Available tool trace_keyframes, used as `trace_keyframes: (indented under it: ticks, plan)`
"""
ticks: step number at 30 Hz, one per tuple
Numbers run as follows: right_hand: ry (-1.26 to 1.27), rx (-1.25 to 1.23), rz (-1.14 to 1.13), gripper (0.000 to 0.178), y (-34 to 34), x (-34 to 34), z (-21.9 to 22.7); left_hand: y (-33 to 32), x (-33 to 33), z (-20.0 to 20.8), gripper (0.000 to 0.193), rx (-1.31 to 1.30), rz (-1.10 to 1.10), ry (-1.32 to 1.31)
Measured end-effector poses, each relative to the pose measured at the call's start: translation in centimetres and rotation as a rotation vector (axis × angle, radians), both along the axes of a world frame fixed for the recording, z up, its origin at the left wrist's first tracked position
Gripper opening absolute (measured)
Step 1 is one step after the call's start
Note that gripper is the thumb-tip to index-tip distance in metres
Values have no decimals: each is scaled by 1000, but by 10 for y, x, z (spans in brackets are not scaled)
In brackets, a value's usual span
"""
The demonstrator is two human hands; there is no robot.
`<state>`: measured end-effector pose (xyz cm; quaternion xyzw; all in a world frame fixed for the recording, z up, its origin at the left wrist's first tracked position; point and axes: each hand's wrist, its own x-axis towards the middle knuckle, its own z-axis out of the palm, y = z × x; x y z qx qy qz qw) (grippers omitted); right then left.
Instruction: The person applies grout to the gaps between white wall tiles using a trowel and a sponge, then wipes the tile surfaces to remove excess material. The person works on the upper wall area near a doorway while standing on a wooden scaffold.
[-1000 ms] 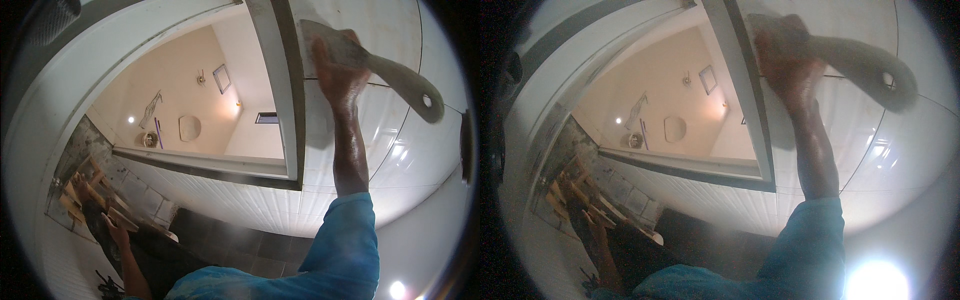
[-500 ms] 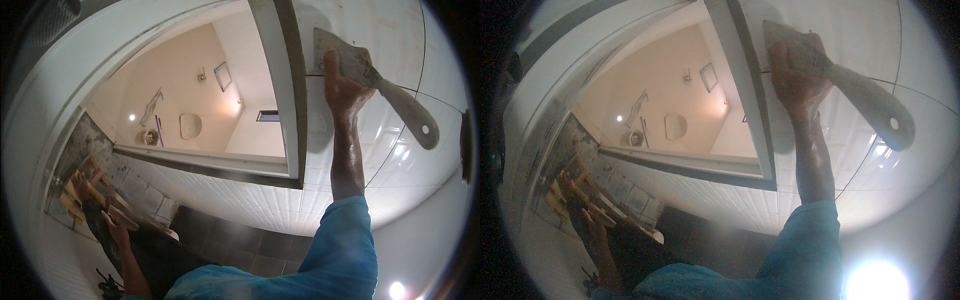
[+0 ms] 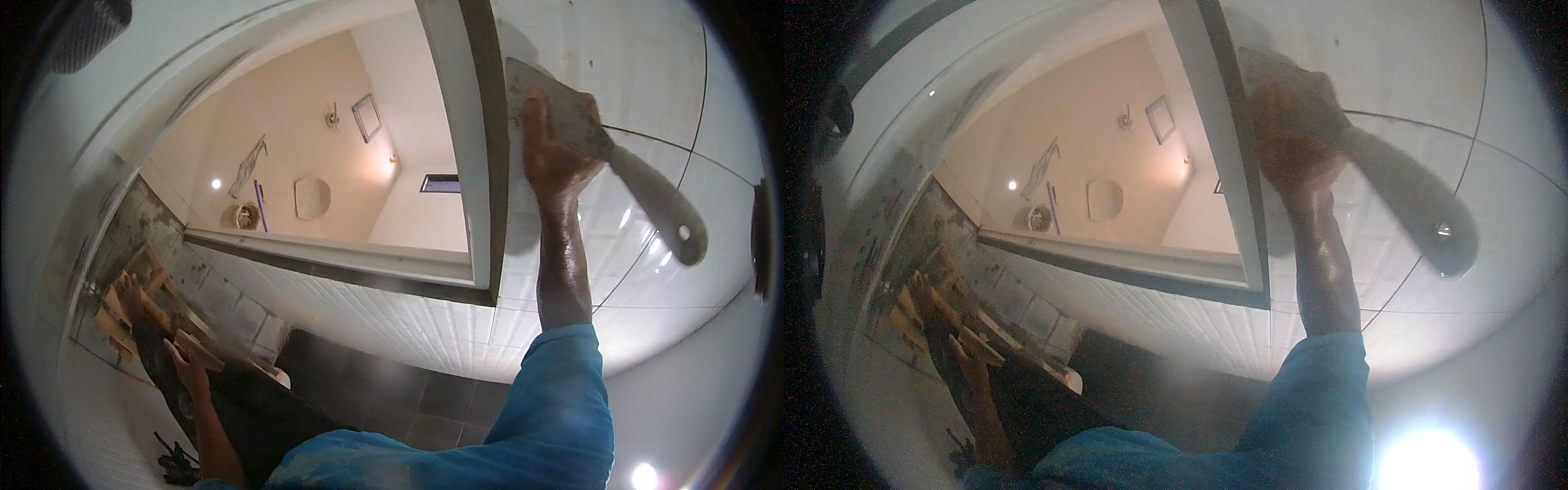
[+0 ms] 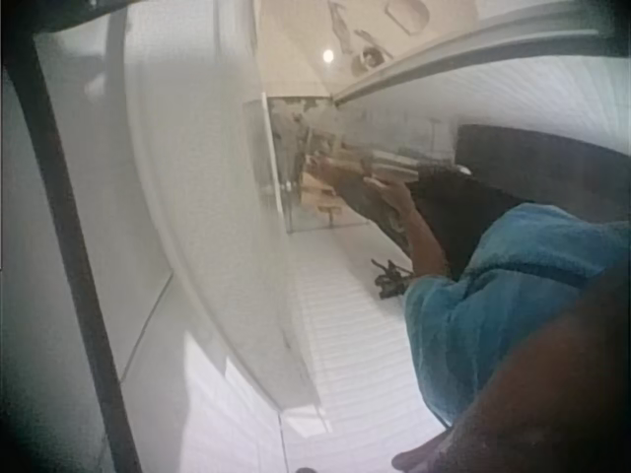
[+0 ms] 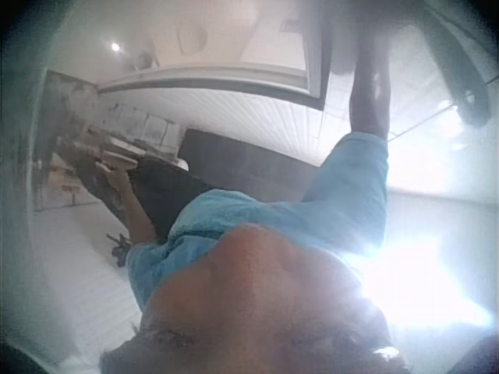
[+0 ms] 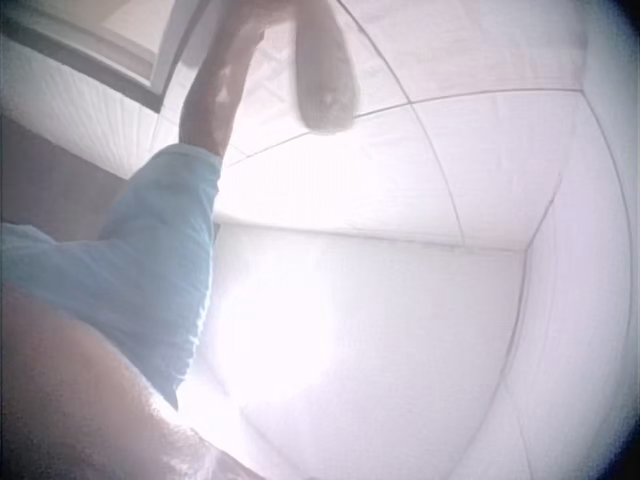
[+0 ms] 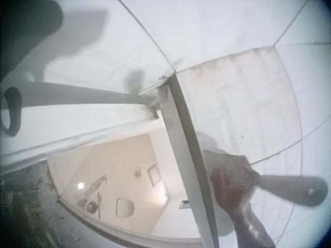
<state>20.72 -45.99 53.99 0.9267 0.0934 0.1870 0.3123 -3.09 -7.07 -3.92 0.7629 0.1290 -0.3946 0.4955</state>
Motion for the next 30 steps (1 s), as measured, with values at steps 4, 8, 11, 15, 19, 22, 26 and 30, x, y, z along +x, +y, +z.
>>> trace_keyframes:
  ticks: [4, 8, 11, 15, 19, 22, 26, 30]
  plan:
    - [-171, 230, -75, 20, -5, -6, -1, 1, -4, -6, 108, -62, 22, 74]
    - [-61, 133, -54, 22, -9, -10, -3, 2, -6, -7, 105, -39, 6, 83]
    - [-93, 65, 37, 24, -9, -11, -6, 4, -4, -3, 105, -46, -6, 70]
    - [-185, 41, -72, 25, -7, -13, -4, 3, 2, 4, 105, -37, -34, 153]
    - [24, -229, -231, 24, -3, -15, 6, 1, 9, 14, 103, -36, -3, 149]
    - [-286, 100, -131, 26, -1, -12, 18, -3, 16, 23, 101, -29, 2, 179]
    - [-152, -485, -66, 31, 1, -11, 17, -5, 29, 39, 100, 24, -56, 187]
    - [-208, -199, -204, 35, 6, -11, 16, -3, 42, 55, 94, 56, -115, 138]
